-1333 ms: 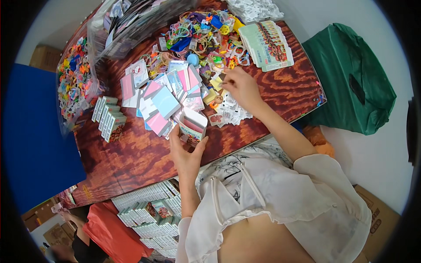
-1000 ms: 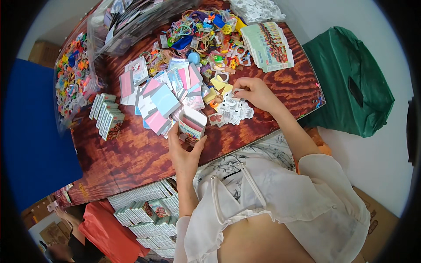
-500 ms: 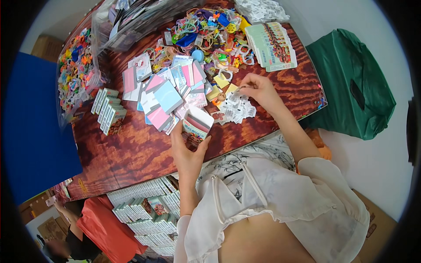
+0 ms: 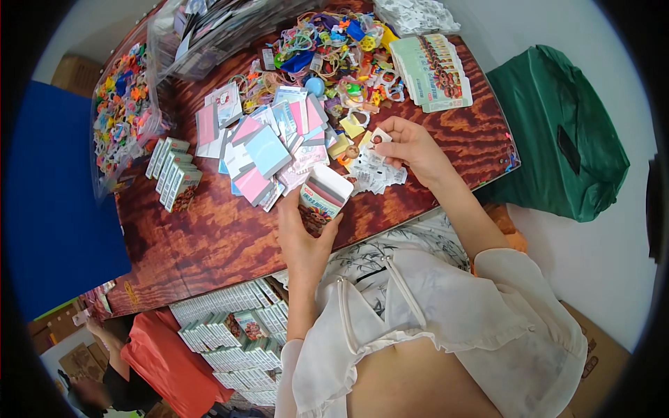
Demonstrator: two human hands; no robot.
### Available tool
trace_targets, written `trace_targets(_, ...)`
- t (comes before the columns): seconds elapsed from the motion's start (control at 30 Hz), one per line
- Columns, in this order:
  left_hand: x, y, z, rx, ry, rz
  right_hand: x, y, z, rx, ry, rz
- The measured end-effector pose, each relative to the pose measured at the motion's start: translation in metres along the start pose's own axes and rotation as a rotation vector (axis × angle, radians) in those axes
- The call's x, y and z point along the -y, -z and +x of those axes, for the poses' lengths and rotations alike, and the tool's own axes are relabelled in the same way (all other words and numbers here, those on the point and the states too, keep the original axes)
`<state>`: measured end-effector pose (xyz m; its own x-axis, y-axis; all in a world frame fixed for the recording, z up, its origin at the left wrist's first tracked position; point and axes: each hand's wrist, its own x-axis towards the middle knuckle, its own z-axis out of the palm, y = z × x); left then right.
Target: Manually placing decorative stickers or small cards into individual plastic packets for packaging.
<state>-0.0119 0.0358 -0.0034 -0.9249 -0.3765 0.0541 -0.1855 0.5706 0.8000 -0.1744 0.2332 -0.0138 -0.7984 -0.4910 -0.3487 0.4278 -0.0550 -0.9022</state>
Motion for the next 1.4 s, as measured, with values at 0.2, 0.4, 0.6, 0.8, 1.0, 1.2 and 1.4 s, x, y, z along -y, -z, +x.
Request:
trace_targets(0.2, -0.004, -0.007, -0.001, -0.025, -0.074, 0.055, 0.006, -0.056, -0.027, -0.043, 0.320, -0.357)
trace_targets(0.4, -0.001, -0.009, 0.001, -0.079, -0.096, 0.089, 0.012, -0.094, -0.033, 0.094, 0.525, -1.147)
trace_targets(0.6, 0.001, -0.008, -0.004, -0.115, 0.068, -0.038, 0.017, -0.087, -0.034, 0.059, 0.850, -0.850)
trace_targets(0.8, -0.001, -0.013, -0.004, -0.085, 0.106, -0.570, 0.000, -0.082, -0.029, 0.097, 0.128, -0.118)
trace_targets(1.0, -0.011, -0.003, -0.006, 0.054, 0.135, -0.799, -0.010, -0.062, -0.024, 0.148, 0.286, -0.002)
trace_targets(1.2, 0.001, 0.001, -0.005, 0.179, 0.171, -0.779, -0.008, -0.055, -0.028, 0.215, 0.331, -0.301)
trace_targets(1.4, 0.005, 0.001, -0.004, 0.129, 0.068, -0.631, -0.008, -0.060, -0.028, 0.181, 0.425, -0.371)
